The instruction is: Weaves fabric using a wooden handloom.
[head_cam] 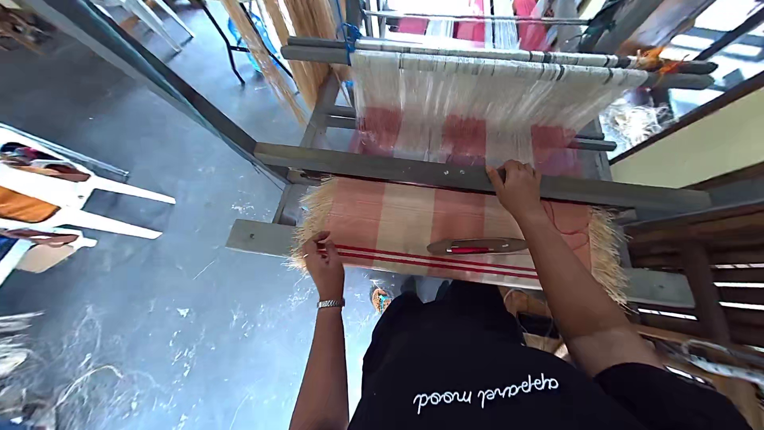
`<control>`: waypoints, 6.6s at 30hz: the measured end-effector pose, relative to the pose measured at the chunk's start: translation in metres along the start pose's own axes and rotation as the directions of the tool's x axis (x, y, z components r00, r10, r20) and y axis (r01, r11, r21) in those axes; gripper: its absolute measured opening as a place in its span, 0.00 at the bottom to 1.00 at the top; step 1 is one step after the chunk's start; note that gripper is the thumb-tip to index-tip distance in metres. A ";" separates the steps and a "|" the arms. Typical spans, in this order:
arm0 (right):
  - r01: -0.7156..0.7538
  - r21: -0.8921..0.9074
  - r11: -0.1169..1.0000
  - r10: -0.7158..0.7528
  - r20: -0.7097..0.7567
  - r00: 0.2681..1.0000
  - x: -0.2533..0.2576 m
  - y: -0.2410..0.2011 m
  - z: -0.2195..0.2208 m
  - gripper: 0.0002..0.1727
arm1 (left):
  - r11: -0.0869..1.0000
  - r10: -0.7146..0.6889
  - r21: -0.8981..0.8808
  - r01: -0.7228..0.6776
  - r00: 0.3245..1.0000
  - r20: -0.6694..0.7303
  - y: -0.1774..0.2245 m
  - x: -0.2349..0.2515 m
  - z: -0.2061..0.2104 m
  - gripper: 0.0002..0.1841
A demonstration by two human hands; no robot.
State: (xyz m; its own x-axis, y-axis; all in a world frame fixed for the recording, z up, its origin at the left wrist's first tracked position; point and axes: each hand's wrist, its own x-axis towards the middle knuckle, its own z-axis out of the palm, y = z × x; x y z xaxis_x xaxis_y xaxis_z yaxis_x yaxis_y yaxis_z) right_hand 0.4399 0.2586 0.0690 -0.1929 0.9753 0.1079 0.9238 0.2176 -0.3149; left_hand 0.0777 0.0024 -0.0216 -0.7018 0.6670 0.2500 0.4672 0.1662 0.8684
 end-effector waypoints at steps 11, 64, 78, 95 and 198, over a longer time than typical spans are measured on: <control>-0.037 -0.019 0.999 0.038 0.003 0.999 -0.001 -0.003 0.001 0.37 | 0.988 -0.118 -0.111 0.112 0.992 -0.051 -0.026 0.008 -0.031 0.19; -0.160 0.355 0.921 0.042 0.317 0.947 -0.135 0.122 -0.002 0.27 | 0.900 -0.244 -0.284 0.331 0.922 0.300 0.104 0.255 0.212 0.48; -0.111 0.990 -0.082 0.822 0.130 0.554 -0.070 0.241 -0.038 0.25 | 0.987 -0.150 -0.016 0.159 0.956 0.251 0.093 0.281 0.148 0.34; 0.018 0.990 -0.138 0.900 0.118 0.419 0.014 0.332 -0.040 0.20 | 0.833 -0.486 0.040 0.551 0.696 0.528 0.081 0.291 0.138 0.46; -0.401 0.163 0.902 0.365 0.213 0.907 -0.044 0.199 -0.047 0.11 | 0.868 -0.418 -0.052 0.494 0.783 0.461 0.035 0.311 0.158 0.13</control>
State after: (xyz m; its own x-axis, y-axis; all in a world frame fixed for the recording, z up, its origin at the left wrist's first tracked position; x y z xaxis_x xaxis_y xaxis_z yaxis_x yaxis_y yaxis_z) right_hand 0.6481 0.2570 0.0461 0.0915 0.9717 -0.2177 0.8565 -0.1883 -0.4806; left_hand -0.0394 0.3301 0.0193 -0.4964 0.7877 -0.3648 0.0304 0.4358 0.8995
